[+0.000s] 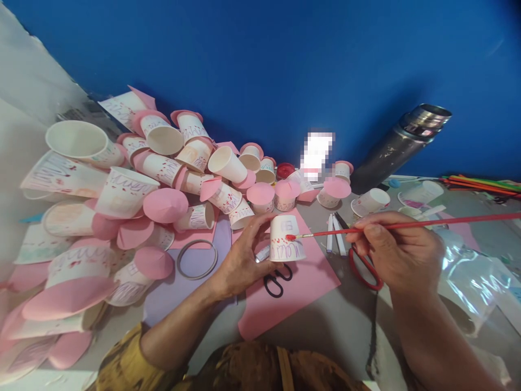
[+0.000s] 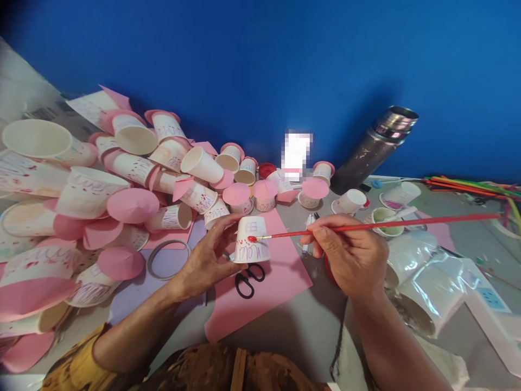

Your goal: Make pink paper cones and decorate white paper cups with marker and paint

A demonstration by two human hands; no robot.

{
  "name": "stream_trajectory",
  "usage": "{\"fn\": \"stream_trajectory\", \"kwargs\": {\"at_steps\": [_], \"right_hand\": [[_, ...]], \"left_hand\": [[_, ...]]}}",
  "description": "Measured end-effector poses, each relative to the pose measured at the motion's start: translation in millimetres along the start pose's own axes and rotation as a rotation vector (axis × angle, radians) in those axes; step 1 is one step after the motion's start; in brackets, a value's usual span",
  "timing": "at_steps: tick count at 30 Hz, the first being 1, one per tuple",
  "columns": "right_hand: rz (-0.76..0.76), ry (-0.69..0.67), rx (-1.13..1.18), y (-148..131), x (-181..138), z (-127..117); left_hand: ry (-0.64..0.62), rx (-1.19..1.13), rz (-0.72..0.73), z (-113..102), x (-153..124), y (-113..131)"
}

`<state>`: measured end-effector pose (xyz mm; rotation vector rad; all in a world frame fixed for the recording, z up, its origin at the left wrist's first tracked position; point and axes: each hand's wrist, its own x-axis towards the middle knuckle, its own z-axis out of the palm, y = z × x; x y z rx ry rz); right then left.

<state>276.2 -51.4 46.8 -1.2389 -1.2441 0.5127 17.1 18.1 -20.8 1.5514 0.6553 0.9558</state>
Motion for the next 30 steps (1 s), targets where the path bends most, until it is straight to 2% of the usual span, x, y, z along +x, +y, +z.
{"fn": "stream_trajectory", "kwargs": {"at_steps": [9,15,20,23,28,30], "right_hand": [[-0.026,0.098,0.036,3,1,-2],[-0.022,0.069,-0.007,2,3,-3],[-0.007,0.150,0.012,2,4,-4],[-0.008,0.145,0.034,3,3,-5],[0.026,0.055,0.057,2,4,-2],[0.027,0.097,0.082,2,6,-1]], "left_hand": [[0.006,-0.114,-0.051,2,2,6],[0.007,-0.159,-0.114,2,2,11],[-0.005,-0.179,-0.102,0,3,8],[0.006,-0.175,-0.110,0,3,6],[0.005,-0.157,-0.090,-1,3,4],[0.016,-0.114,-0.074,-2,5,5]]}}
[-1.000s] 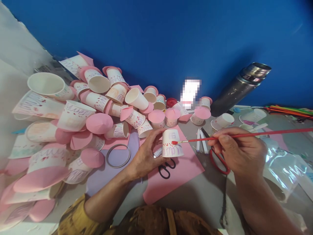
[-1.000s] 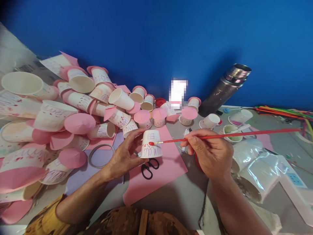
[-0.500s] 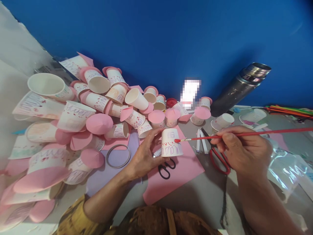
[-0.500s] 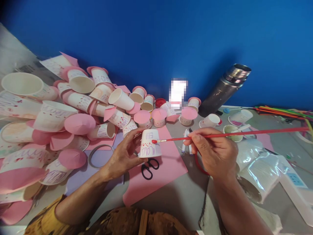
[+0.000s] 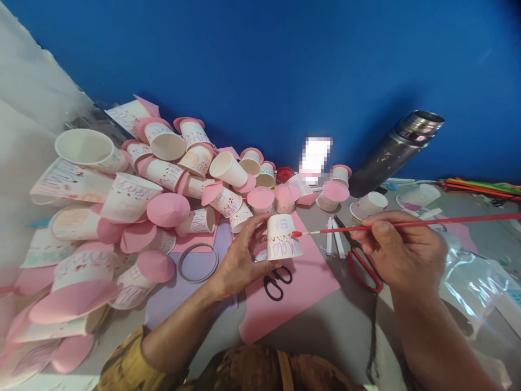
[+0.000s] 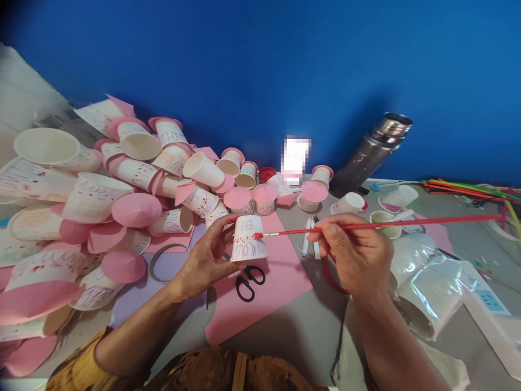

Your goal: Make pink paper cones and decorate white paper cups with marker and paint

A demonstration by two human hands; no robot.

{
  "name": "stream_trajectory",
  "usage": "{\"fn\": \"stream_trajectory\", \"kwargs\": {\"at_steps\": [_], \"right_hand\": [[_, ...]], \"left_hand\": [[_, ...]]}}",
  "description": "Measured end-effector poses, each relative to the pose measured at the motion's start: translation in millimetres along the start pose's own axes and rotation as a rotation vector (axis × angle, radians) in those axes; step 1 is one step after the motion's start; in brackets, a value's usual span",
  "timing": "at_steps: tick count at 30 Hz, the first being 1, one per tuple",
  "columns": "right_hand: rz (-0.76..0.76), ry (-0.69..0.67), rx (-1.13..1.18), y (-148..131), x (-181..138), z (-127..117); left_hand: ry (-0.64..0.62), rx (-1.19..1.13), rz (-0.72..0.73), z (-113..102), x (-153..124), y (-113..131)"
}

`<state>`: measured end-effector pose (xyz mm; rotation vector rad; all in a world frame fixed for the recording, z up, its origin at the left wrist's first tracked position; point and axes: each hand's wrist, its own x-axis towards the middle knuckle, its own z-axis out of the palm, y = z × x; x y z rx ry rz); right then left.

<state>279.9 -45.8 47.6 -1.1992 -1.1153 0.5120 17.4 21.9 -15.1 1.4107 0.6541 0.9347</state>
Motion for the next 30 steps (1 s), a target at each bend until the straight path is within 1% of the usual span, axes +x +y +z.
{"fn": "stream_trajectory", "kwargs": {"at_steps": [3,5,8,11,13,16,18,20,24,30], "right_hand": [[-0.010,0.113,0.043,1,4,0],[0.017,0.133,0.043,1,8,-2],[0.072,0.088,-0.012,-2,18,-1],[0.060,0.020,-0.113,-12,41,9],[-0.001,-0.015,-0.212,-20,62,23],[-0.125,-0.130,-0.427,-24,97,53],[-0.208,-0.183,-0.645,-19,119,74],[-0.255,-0.267,-0.971,-7,139,93],[-0.200,-0.372,-1.094,21,166,118],[-0.163,-0.471,-1.211,49,184,137]], "left_hand": [[0.051,0.116,0.038,0,1,4],[0.093,0.209,0.050,0,0,9],[0.130,0.275,0.031,0,-6,15],[0.154,0.297,0.013,-3,-15,18],[0.177,0.319,0.007,-5,-21,18],[0.215,0.298,-0.002,-5,-26,18],[0.228,0.238,-0.008,-5,-27,19],[0.236,0.180,-0.017,-4,-26,19],[0.243,0.119,-0.061,-6,-26,17],[0.309,0.105,-0.098,-11,-26,17]]}}
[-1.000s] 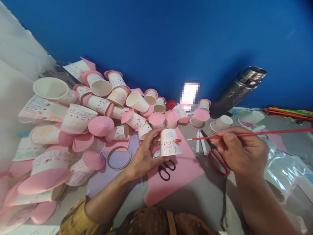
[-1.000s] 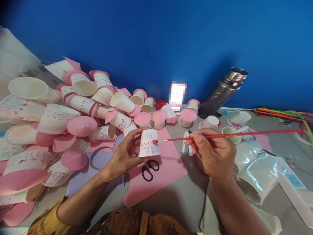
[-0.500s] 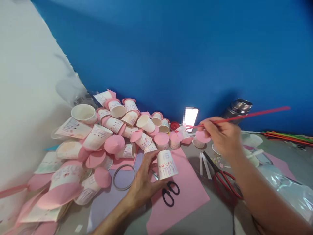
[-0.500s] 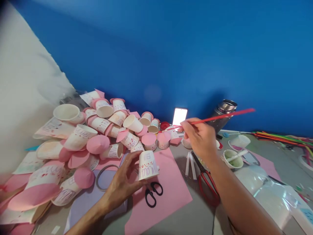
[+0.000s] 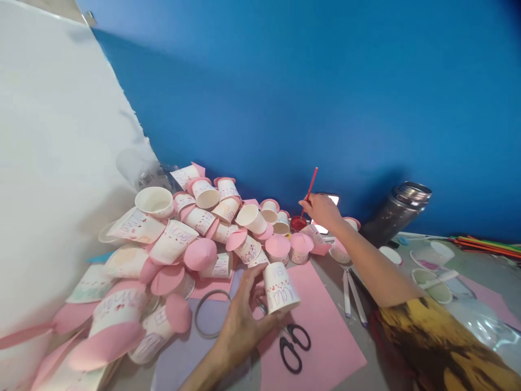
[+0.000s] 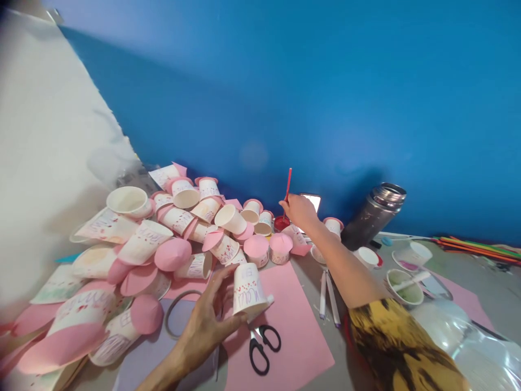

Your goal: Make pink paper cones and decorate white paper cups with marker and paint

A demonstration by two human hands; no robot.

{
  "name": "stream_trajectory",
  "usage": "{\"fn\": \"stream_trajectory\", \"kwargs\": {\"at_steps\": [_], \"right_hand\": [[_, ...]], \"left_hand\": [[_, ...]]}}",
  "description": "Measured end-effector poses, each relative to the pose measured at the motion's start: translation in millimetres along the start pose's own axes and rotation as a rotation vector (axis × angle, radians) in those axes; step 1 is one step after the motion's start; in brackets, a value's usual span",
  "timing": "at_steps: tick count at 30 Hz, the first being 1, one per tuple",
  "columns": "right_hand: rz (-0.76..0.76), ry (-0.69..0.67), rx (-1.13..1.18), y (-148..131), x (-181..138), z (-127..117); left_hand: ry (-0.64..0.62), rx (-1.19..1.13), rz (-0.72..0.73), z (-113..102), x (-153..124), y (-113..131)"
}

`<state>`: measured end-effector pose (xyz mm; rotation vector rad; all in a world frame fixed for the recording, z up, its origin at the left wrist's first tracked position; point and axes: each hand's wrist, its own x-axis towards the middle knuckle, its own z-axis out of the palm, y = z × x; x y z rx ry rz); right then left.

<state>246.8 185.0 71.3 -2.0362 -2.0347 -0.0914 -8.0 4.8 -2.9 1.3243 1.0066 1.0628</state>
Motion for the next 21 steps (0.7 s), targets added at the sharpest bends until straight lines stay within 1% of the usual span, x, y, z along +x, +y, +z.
{"fn": "stream_trajectory", "kwargs": {"at_steps": [3,8,11,14,17,19,20,21], "right_hand": [[-0.002,-0.030,-0.018,-3,6,11],[0.054,-0.029,-0.015,-13,13,23],[0.057,-0.027,0.024,-16,17,21],[0.035,-0.014,0.095,-14,13,8],[0.017,0.009,0.179,-7,-10,-13],[-0.017,0.005,0.252,-2,-39,-24],[-0.041,-0.004,0.319,0,-56,-27],[-0.065,0.000,0.480,2,-76,-29]], "left_hand": [[0.005,0.000,-0.033,0,1,1],[0.014,0.010,-0.045,1,2,0],[0.019,0.007,-0.049,2,2,2],[0.045,-0.036,-0.081,1,1,3],[0.044,-0.146,-0.107,0,1,0],[-0.002,-0.277,-0.107,-1,3,-3],[-0.021,-0.354,-0.107,-2,4,-3],[-0.030,-0.429,-0.108,-3,5,-2]]}}
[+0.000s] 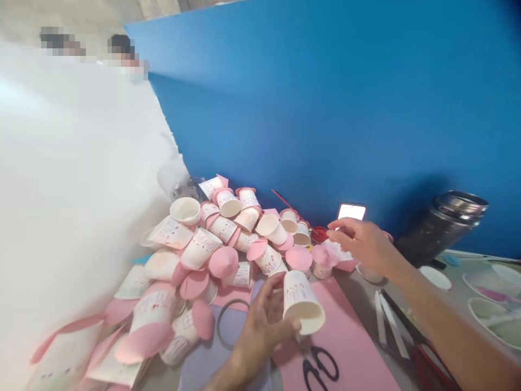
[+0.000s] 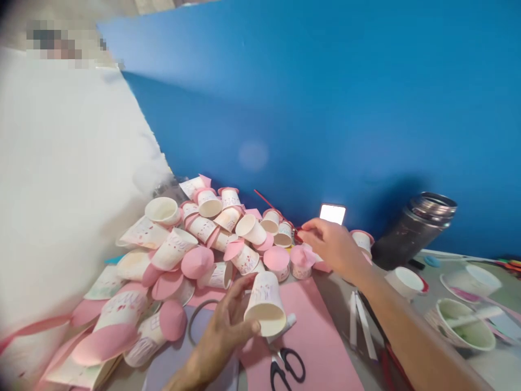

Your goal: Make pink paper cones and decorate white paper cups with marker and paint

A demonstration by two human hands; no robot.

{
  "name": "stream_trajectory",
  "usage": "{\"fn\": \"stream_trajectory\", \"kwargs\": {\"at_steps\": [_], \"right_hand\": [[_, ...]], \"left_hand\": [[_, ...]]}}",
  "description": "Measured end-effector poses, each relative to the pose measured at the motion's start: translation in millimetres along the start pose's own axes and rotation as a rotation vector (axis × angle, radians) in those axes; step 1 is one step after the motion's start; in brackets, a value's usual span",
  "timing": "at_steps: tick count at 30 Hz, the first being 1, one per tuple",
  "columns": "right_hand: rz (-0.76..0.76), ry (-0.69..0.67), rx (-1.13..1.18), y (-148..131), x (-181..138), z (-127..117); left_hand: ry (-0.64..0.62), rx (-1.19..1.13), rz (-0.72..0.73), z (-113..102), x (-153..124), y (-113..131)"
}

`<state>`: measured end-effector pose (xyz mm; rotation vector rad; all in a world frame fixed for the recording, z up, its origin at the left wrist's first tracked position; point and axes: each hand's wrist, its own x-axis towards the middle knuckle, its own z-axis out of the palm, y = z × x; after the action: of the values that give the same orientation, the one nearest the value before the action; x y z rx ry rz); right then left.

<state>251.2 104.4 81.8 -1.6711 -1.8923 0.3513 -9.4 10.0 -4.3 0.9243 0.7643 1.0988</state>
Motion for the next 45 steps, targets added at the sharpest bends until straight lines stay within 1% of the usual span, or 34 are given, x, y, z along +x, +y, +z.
{"fn": "stream_trajectory", "kwargs": {"at_steps": [2,3,4,6,8,11,14,16,19,21,22,24,26,27,28,30,33,36,38,41,45], "right_hand": [[-0.035,0.024,0.268,0,-42,2],[-0.051,0.009,0.374,0,-62,5],[-0.063,-0.049,0.449,1,-82,10],[-0.068,-0.096,0.523,4,-113,22],[-0.070,-0.087,0.596,8,-132,35],[-0.074,-0.174,0.707,14,-142,48],[-0.073,-0.292,0.780,19,-140,50],[-0.059,-0.333,0.817,21,-139,49],[-0.060,-0.324,0.861,23,-140,50],[-0.064,-0.288,0.809,24,-141,52],[-0.064,-0.242,0.743,24,-141,55],[-0.094,-0.074,0.552,24,-140,59],[-0.170,0.107,0.362,23,-138,63],[-0.213,0.171,0.297,22,-136,64],[-0.249,0.210,0.250,21,-135,65],[-0.280,0.261,0.175,20,-133,64],[-0.297,0.359,0.051,21,-132,63],[-0.332,0.420,0.019,22,-135,64],[-0.360,0.410,0.039,21,-138,67],[-0.394,0.350,0.076,19,-142,73],[-0.392,0.318,0.124,18,-144,79]], "left_hand": [[-0.002,-0.125,-0.001,2,1,5],[-0.011,-0.166,0.000,4,1,9],[-0.022,-0.190,0.001,6,1,12],[-0.054,-0.183,0.016,11,0,16],[-0.107,-0.126,0.047,14,-1,15],[-0.162,0.069,0.136,15,-4,6],[-0.186,0.261,0.198,14,-6,-1],[-0.208,0.282,0.178,15,-7,-3],[-0.229,0.231,0.103,16,-8,-6],[-0.221,0.212,0.072,16,-7,-10],[-0.195,0.211,0.063,15,-7,-12],[-0.082,0.200,0.032,12,-6,-15],[0.075,0.153,-0.025,9,-5,-17],[0.137,0.117,-0.055,8,-4,-17],[0.169,0.079,-0.087,8,-4,-16],[0.150,0.003,-0.168,8,-4,-15],[0.057,-0.137,-0.351,14,-6,-12],[0.017,-0.290,-0.467,22,-9,-10],[-0.017,-0.383,-0.482,25,-11,-10],[-0.063,-0.485,-0.489,28,-10,-12],[-0.042,-0.534,-0.499,29,-9,-15]]}}
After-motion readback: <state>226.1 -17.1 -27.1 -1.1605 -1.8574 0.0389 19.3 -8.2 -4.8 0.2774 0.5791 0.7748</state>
